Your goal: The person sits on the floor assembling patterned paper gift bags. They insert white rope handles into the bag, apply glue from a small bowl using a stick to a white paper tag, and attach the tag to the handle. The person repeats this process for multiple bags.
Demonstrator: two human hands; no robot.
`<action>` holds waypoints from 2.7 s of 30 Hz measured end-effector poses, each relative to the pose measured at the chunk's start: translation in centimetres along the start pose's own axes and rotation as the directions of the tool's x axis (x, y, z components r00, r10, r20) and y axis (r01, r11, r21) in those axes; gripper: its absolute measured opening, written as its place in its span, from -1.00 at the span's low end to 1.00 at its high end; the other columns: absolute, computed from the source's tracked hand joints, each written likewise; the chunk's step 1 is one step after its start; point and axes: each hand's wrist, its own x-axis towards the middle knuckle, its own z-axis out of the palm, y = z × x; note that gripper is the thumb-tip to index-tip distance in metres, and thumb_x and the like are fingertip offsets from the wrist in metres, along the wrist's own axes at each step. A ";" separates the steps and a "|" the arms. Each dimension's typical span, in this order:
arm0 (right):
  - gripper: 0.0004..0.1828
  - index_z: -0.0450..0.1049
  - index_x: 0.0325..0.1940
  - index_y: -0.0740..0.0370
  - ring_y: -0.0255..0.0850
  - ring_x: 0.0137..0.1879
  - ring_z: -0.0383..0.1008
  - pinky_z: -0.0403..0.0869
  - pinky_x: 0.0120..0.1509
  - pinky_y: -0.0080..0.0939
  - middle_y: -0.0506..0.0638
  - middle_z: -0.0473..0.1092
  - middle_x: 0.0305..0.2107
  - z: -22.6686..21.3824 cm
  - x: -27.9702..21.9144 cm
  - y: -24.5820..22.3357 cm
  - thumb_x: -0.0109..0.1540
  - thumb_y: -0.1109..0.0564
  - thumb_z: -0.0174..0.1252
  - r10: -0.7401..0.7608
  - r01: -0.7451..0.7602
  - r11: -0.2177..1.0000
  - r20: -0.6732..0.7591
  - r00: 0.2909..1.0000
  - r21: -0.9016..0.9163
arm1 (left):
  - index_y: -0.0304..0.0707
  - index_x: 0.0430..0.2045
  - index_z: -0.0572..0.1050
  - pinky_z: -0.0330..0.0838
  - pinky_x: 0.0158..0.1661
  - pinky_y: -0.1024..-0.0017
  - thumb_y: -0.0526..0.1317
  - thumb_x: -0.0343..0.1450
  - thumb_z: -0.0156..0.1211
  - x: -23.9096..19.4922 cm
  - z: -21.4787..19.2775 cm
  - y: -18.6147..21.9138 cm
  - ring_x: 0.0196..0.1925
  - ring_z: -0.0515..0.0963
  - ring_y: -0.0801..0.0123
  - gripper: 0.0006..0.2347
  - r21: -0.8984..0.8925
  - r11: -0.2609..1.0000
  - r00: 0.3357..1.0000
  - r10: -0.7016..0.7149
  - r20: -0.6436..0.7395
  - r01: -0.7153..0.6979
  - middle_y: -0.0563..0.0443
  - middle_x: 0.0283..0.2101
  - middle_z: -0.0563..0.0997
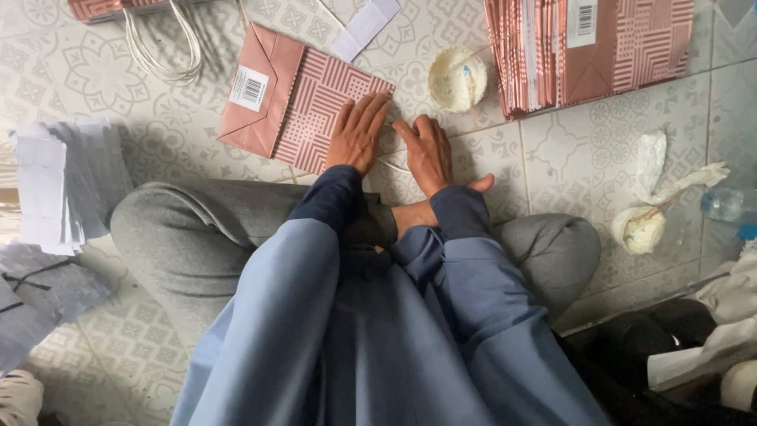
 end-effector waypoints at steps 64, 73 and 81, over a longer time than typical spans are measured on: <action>-0.76 0.60 0.05 0.03 -0.13 -0.12 0.58 0.59 -0.03 -0.20 -0.08 0.49 -0.23 -5.5 1.5 -15.7 0.29 0.19 0.30 -0.276 0.331 0.929 -0.283 0.919 0.166 | -0.08 0.48 -0.08 0.57 0.03 -0.24 -0.01 0.55 0.17 -9.1 -13.7 -0.9 0.17 0.55 -0.41 -0.34 -0.924 -0.354 0.578 -0.728 0.368 0.143 -0.47 0.42 0.16; -0.74 0.51 0.07 0.13 0.20 0.08 0.52 0.50 0.09 0.13 0.17 0.43 0.19 0.8 12.1 -4.3 0.33 0.03 0.24 0.067 -0.122 0.746 0.108 0.992 0.654 | -0.07 0.54 -0.37 -0.03 0.41 -0.29 0.01 0.54 0.29 -7.9 -5.1 -3.5 0.58 -0.19 -0.23 -0.12 -0.821 -0.032 0.426 -0.842 0.329 0.570 -0.43 0.54 -0.28; -0.03 -0.08 0.56 0.26 0.04 -0.20 0.64 0.72 -0.06 -0.07 0.42 0.42 0.12 2.3 24.7 1.6 0.26 -0.29 0.08 0.344 -0.552 0.116 0.488 0.802 0.826 | 0.26 0.34 0.28 -0.14 0.36 -0.43 -0.18 0.16 0.29 -6.9 -6.1 0.8 0.57 -0.22 -0.24 -0.26 -0.090 0.932 0.936 -0.346 0.058 0.350 -0.14 0.57 -0.16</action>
